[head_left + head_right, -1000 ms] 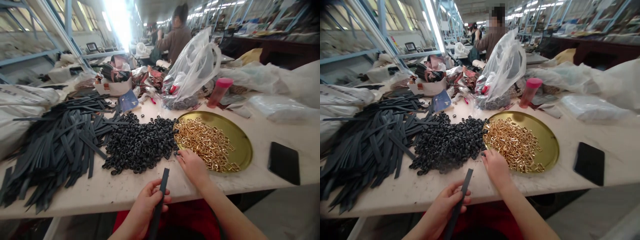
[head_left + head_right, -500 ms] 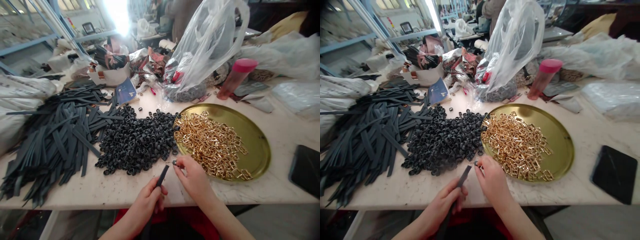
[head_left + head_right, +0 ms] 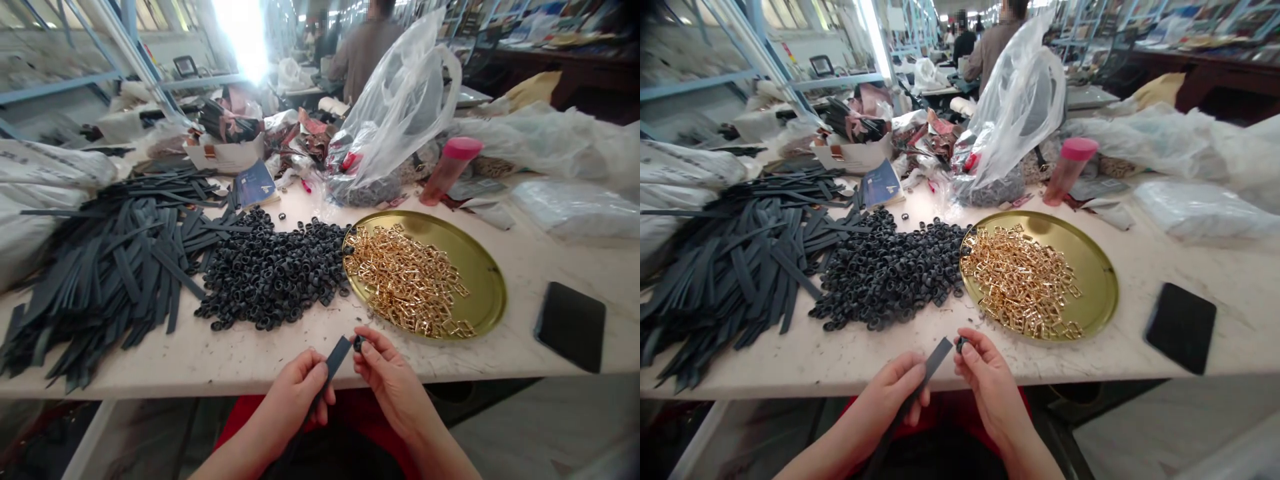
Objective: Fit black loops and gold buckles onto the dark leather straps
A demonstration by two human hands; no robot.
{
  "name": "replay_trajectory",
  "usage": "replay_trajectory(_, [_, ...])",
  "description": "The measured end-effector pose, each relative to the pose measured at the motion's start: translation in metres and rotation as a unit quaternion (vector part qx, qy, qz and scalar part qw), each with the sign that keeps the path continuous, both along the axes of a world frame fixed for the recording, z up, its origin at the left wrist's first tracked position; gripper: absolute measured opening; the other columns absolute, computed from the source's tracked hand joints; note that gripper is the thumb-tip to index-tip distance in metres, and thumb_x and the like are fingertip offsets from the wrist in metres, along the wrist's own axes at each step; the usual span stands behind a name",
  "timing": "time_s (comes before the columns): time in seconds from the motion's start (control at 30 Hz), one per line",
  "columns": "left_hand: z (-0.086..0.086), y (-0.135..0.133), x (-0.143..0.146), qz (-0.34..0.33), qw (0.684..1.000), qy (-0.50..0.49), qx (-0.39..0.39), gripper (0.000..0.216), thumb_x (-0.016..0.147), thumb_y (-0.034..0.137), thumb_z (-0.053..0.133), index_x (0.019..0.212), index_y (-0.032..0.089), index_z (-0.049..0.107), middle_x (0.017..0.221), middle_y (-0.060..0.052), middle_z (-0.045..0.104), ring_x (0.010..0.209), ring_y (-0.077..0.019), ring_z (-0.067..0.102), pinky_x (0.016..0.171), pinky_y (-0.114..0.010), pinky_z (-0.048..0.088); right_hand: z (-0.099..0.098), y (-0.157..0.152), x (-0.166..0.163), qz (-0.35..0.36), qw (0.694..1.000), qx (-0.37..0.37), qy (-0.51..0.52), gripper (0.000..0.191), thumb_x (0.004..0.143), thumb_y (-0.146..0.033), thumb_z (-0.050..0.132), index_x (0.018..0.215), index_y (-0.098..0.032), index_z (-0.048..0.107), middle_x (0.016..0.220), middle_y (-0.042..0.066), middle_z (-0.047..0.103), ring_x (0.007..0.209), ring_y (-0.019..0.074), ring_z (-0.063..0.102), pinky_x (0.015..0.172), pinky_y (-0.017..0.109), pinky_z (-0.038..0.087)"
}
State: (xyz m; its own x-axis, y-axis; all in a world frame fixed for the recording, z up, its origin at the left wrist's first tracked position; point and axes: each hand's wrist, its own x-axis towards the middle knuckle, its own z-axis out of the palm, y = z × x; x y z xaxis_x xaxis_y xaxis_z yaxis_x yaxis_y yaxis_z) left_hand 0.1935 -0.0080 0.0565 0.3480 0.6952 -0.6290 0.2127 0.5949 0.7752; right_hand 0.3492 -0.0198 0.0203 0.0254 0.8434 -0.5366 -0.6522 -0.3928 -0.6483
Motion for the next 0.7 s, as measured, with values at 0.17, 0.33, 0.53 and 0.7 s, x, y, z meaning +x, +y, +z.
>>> replay_trajectory(0.17, [-0.001, -0.009, -0.01, 0.005, 1.0, -0.002, -0.001, 0.029, 0.076, 0.045, 0.041, 0.082, 0.016, 0.042, 0.057, 0.003, 0.053, 0.037, -0.0058, 0.039, 0.038, -0.016, 0.025, -0.001, -0.006, -0.021, -0.004, 0.998, 0.039, -0.05, 0.023, 0.069, -0.038, 0.067, 0.082, -0.019, 0.065, 0.099, 0.003, 0.064, 0.088, 0.0132, 0.057, 0.083, 0.027, 0.047])
replay_trajectory(0.33, [-0.01, -0.01, -0.024, -0.031, 0.995, 0.056, 0.075, 0.022, 0.08, 0.04, 0.037, 0.075, 0.018, 0.039, 0.048, 0.007, 0.043, 0.035, -0.0077, 0.034, 0.038, -0.019, 0.022, -0.003, -0.013, -0.035, 0.025, 0.975, 0.071, -0.209, 0.034, 0.071, -0.04, 0.064, 0.1, -0.022, 0.059, 0.104, 0.005, 0.064, 0.092, 0.0189, 0.058, 0.089, 0.039, 0.045])
replay_trajectory(0.53, [-0.006, -0.009, -0.04, -0.128, 0.929, 0.21, 0.276, 0.018, 0.08, 0.025, 0.042, 0.063, 0.018, 0.043, 0.06, 0.002, 0.048, 0.059, -0.0132, 0.043, 0.055, -0.024, 0.025, -0.004, -0.023, -0.042, 0.078, 0.865, 0.204, -0.452, 0.021, 0.079, -0.034, 0.054, 0.093, -0.024, 0.065, 0.101, 0.006, 0.066, 0.098, 0.0218, 0.058, 0.092, 0.041, 0.042])
replay_trajectory(0.7, [-0.001, -0.007, -0.045, -0.145, 0.929, 0.203, 0.273, 0.019, 0.082, 0.025, 0.039, 0.065, 0.018, 0.042, 0.061, 0.002, 0.047, 0.059, -0.0137, 0.043, 0.056, -0.025, 0.024, 0.001, -0.018, -0.04, 0.104, 0.923, 0.111, -0.354, 0.032, 0.078, -0.043, 0.054, 0.095, -0.018, 0.063, 0.088, 0.006, 0.067, 0.081, 0.0197, 0.06, 0.078, 0.035, 0.047])
